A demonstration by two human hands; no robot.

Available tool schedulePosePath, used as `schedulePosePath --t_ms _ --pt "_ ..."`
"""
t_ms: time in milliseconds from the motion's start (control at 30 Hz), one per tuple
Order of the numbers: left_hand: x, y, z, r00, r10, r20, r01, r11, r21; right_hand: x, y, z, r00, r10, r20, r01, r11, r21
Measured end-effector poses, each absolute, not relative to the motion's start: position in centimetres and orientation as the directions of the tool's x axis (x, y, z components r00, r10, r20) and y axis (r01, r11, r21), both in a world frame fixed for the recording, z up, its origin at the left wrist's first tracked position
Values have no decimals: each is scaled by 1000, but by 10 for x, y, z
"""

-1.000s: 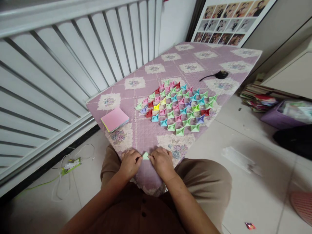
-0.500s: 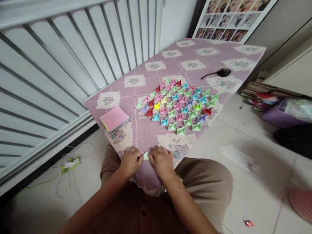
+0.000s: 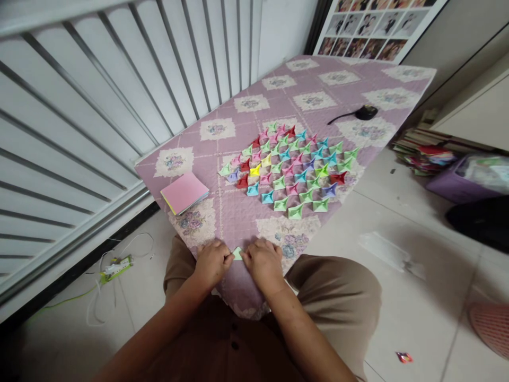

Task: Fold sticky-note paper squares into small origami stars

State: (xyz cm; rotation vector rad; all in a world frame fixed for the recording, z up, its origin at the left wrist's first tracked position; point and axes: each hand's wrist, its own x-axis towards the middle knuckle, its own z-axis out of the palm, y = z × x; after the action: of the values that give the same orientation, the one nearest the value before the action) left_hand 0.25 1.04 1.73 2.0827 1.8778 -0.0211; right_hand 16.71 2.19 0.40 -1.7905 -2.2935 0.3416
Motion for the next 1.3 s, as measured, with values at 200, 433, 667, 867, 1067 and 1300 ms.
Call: schedulePosePath --t_ms 200,433,667,867,1067,1300 --pt "2 8 14 132 970 -205 969 -82 234 167 20 1 -231 971 56 916 237 -324" --pt "-3 6 8 176 976 -129 942 -129 309 167 17 1 -192 976 99 900 216 -379" --pt "-14 9 -5 540 841 24 807 -526 269 166 14 -1 -176 978 113 898 207 -389" --pt "-20 9 -5 649 760 35 748 -646 154 166 12 -5 -157 978 139 893 201 -402" --pt "-20 9 1 663 748 14 742 -660 114 171 12 -7 -167 980 111 856 200 -476" --pt "-20 7 8 643 764 -60 762 -629 155 173 9 -8 -66 991 117 929 103 -355"
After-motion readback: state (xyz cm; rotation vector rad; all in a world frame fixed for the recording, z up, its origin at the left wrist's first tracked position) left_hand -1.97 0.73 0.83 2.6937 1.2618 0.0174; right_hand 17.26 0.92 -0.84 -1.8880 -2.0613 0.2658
